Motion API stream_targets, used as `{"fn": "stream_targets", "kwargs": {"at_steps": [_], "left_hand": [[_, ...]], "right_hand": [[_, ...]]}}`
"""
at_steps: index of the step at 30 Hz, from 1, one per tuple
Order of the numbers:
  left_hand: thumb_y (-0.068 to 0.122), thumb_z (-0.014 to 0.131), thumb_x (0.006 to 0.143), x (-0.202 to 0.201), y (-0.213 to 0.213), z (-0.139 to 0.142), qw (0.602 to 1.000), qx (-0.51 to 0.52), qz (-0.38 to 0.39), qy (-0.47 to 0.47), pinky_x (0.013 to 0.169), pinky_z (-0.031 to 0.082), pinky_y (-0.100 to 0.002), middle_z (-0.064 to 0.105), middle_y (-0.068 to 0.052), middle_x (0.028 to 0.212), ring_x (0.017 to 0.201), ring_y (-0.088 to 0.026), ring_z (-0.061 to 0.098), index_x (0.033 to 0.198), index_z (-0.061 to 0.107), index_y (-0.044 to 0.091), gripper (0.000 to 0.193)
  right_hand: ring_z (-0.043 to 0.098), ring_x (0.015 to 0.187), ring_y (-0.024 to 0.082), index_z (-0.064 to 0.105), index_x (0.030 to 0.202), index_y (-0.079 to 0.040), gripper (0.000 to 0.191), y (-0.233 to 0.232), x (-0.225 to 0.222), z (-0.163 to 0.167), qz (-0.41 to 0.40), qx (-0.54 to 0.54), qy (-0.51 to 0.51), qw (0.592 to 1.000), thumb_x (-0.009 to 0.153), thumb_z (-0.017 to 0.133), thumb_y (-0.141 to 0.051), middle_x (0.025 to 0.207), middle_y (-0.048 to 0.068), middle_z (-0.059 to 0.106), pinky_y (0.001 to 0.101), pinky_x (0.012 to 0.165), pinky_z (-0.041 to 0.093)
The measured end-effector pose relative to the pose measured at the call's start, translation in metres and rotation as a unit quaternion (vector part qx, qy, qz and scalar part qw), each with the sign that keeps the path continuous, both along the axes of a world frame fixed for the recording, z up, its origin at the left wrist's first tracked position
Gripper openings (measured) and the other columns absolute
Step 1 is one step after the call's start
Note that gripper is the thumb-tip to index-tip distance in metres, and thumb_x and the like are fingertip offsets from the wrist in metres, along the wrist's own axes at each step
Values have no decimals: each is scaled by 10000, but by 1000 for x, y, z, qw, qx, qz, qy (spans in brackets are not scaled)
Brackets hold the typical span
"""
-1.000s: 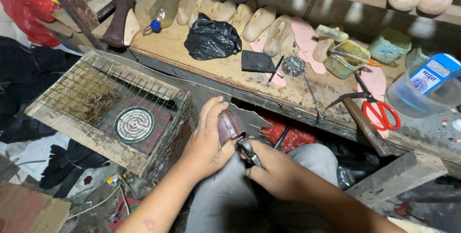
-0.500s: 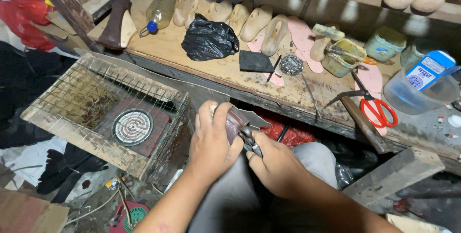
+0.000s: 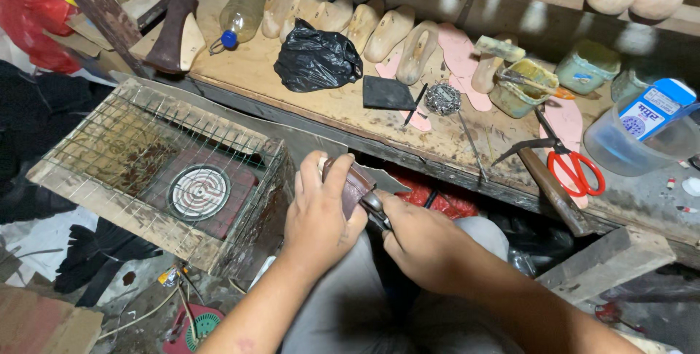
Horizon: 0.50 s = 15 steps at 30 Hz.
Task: The person trims and shapes a shoe sole using pliers and a hammer. They repeatedly cut the edge of the sole, tap it with a hammer, and inspect the fit while seated on the floor in a workshop.
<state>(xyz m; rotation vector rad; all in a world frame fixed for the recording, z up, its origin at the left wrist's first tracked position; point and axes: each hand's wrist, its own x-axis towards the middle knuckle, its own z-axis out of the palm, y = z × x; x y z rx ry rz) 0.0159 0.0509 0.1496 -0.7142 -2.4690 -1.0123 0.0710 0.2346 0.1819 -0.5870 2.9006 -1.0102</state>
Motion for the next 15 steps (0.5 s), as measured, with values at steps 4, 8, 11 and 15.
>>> {"fn": "stream_targets", "kwargs": {"at_steps": [4, 8, 11, 15], "left_hand": [[194, 776, 711, 6, 3, 2, 1000, -11, 4, 4, 953, 477, -510, 434, -288, 1344, 1198, -504, 493, 1385, 503, 70, 738], [201, 777, 729, 1, -2, 6, 1000, 11, -9, 27, 970, 481, -523, 456, -278, 1319, 1174, -497, 512, 1403, 480, 57, 750], [200, 772, 759, -9, -9, 7, 999, 38, -22, 22, 981, 486, -514, 487, -260, 1311, 1179, -484, 539, 1419, 471, 59, 740], [196, 778, 731, -16, -16, 3, 999, 41, -23, 9, 942, 498, -489, 499, -259, 1314, 1154, -468, 570, 1404, 498, 81, 738]], "right_hand": [[649, 1025, 436, 519, 1265, -12, 392, 3, 7, 5, -50, 21, -81, 995, 893, 573, -123, 1023, 241, 696, 502, 862, 493], [663, 949, 454, 567, 1225, 9, 325, -9, 11, -17, -74, -69, 76, 992, 924, 602, -109, 1006, 246, 707, 500, 787, 527], [678, 929, 432, 530, 1209, 29, 312, -22, -6, -46, -71, -124, 196, 970, 927, 604, -81, 982, 229, 698, 490, 796, 542], [701, 828, 389, 532, 1190, 9, 281, -32, -25, -63, -89, -144, 170, 971, 927, 589, -71, 868, 171, 702, 480, 758, 540]]}}
